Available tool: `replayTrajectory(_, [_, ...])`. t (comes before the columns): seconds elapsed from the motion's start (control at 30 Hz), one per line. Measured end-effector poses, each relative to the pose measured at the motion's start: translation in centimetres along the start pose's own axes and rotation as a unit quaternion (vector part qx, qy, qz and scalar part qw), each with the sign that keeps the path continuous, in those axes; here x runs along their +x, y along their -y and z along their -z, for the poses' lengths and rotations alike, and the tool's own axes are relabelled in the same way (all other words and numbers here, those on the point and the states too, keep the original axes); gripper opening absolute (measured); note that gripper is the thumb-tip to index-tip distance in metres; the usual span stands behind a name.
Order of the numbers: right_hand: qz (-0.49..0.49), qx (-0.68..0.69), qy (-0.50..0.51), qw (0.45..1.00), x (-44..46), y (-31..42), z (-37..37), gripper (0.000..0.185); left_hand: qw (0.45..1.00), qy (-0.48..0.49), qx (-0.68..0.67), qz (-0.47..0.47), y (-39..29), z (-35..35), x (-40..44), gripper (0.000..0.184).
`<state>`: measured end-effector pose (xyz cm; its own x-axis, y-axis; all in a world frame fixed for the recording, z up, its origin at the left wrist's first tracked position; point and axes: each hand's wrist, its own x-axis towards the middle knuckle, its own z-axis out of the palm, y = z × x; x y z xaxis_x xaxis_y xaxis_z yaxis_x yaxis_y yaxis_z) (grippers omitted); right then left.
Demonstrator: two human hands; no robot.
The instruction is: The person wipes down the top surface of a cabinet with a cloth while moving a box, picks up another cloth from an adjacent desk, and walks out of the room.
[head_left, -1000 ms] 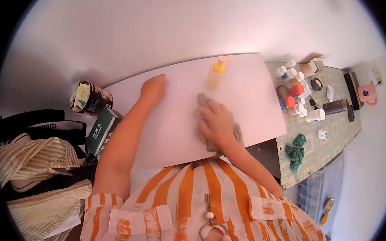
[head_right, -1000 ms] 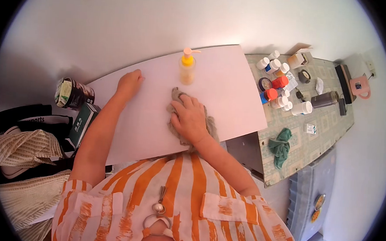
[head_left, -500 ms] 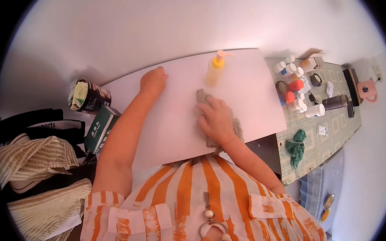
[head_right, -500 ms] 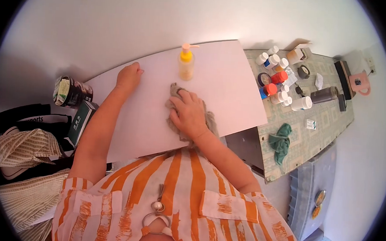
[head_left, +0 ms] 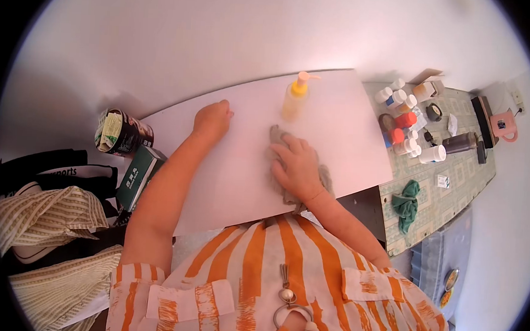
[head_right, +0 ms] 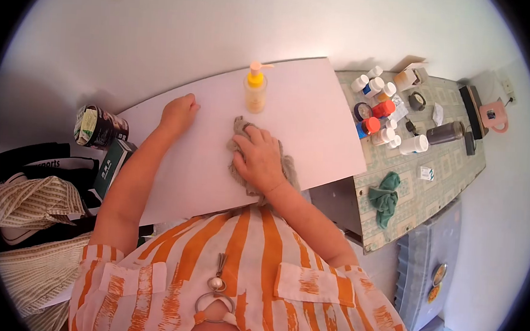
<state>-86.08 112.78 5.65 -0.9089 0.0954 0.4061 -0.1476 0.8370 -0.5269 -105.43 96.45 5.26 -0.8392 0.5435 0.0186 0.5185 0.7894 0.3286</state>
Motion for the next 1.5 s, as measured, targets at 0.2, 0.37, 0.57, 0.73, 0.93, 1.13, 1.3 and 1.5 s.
replayTrajectory(0.2, [0.006, -0.001, 0.005, 1.0, 0.0, 0.0, 0.1, 0.032, 1.0, -0.012, 0.01, 0.015, 0.2, -0.5, 0.5, 0.017])
replayTrajectory(0.37, [-0.004, -0.005, 0.011, 1.0, 0.0, 0.1, 0.2, 0.033, 0.999, 0.026, 0.02, 0.01, -0.6, 0.2, -0.3, 0.017])
replayTrajectory(0.57, [0.007, 0.006, -0.002, 1.0, 0.0, -0.2, 0.0, 0.033, 0.997, -0.069, 0.025, 0.016, 0.9, -0.6, 0.7, 0.017])
replayTrajectory(0.73, [0.0, 0.007, -0.005, 1.0, 0.0, -0.1, -0.1, 0.032, 0.999, -0.01, 0.029, 0.012, 0.6, 0.2, 0.0, 0.018])
replayTrajectory(0.93, [0.0, 0.005, 0.0, 1.0, -0.1, 0.1, 0.0, 0.032, 1.0, 0.017, 0.017, -0.009, 0.2, 0.4, 0.4, 0.015])
replayTrajectory(1.13, [-0.002, 0.0, 0.006, 1.0, 0.0, 0.0, 0.0, 0.032, 0.999, -0.035, 0.03, -0.005, 0.9, -0.1, 1.4, 0.018])
replayTrajectory(1.3, [0.005, -0.004, -0.007, 1.0, 0.1, -0.1, 0.0, 0.032, 1.0, -0.012, 0.026, 0.002, 0.6, -0.2, 0.6, 0.019])
replayTrajectory(1.5, [-0.009, -0.003, 0.016, 1.0, -0.1, 0.1, 0.2, 0.033, 1.0, -0.013, 0.013, 0.021, 0.8, 0.5, 1.1, 0.017])
